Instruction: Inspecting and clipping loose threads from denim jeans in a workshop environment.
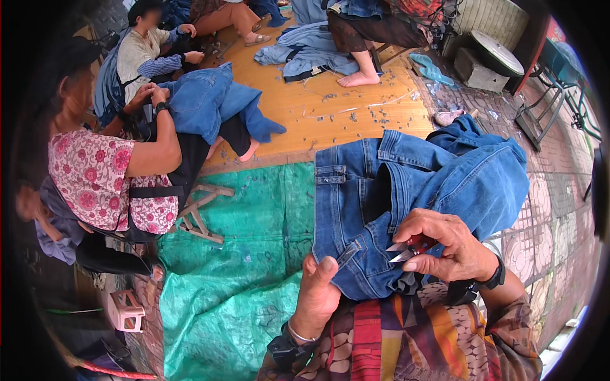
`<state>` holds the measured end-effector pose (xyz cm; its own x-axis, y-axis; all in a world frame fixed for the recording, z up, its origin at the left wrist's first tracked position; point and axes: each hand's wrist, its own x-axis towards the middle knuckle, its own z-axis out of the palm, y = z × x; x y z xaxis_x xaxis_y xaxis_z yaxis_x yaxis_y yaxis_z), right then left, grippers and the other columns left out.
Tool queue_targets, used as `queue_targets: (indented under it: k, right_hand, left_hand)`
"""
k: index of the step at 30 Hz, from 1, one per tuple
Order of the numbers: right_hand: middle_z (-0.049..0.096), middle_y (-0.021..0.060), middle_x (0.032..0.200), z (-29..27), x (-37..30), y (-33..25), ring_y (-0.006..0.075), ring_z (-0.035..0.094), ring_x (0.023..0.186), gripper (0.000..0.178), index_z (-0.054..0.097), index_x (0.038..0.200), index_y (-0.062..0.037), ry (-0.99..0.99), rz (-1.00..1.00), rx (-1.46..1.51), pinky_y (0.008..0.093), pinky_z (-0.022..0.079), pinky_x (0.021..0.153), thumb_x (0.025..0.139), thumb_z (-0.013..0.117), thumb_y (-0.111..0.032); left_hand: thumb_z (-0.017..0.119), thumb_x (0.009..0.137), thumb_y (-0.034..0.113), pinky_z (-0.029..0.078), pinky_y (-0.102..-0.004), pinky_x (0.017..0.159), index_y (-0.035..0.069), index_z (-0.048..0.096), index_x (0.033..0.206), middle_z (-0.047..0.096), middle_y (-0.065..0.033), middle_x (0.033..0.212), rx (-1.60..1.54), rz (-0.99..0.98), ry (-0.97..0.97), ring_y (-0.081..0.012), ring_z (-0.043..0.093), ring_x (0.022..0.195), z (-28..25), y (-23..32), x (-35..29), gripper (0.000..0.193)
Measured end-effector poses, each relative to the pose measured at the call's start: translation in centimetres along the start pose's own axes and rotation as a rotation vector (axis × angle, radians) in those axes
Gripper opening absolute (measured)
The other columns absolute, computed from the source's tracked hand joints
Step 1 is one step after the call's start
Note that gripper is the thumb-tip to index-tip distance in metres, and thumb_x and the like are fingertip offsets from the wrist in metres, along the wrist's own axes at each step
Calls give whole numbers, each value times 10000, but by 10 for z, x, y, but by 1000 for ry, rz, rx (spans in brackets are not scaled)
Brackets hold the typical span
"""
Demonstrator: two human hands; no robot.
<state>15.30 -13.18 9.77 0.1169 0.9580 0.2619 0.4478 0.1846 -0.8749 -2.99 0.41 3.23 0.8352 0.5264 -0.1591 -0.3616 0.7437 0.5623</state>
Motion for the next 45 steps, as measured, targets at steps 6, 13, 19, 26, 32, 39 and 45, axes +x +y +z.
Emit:
queue_targets:
  k: [6,13,19,26,32,39,45]
  right_hand:
    - [582,89,948,6,5,2,222,592,837,266,565,1028,-25,-32,88,25,306,481,657,809,696,-102]
    - [583,86,851,12,11,-1,275,597,790,271,613,941,-38,72,-47,-162,346,483,640,716,745,-109]
    - [573,74,803,14,16,-2,276,601,754,262,639,894,-48,90,-104,-250,363,483,611,671,759,-114]
    - [574,75,795,16,16,-1,274,599,740,252,635,871,-44,85,-81,-252,363,478,591,658,759,-95]
    - [576,78,774,18,15,3,279,597,737,238,635,853,-47,106,-90,-241,360,475,587,649,756,-63]
    - [598,66,797,11,12,13,227,602,738,180,635,853,-39,48,-64,28,319,466,612,715,748,-57]
    - [603,51,835,7,7,13,175,588,752,190,639,912,-32,-51,82,291,284,450,624,772,743,-108]
  left_hand:
    - [688,813,91,476,-270,837,12,593,1130,651,-42,1030,398,46,63,-112,604,923,14,1,-2,340]
    - [648,780,32,434,-346,956,3,532,1213,618,-96,1139,259,74,0,-203,591,1043,2,-11,-7,449]
    - [677,786,9,474,-299,901,26,582,1175,643,-68,1103,195,93,-59,-154,613,989,2,-11,-4,401]
    - [679,792,16,472,-287,882,14,618,1123,659,-67,1065,297,130,-89,-140,614,967,2,-9,-3,337]
    - [680,790,15,471,-289,880,12,612,1129,657,-60,1061,314,111,-82,-140,611,964,-3,-10,-4,345]
    - [674,796,20,453,-295,911,17,577,1179,639,-62,1099,255,117,-112,-147,594,1001,2,-12,-3,396]
    - [676,803,35,447,-307,923,12,587,1167,640,-62,1099,202,69,-82,-152,590,1010,-4,-14,-4,375]
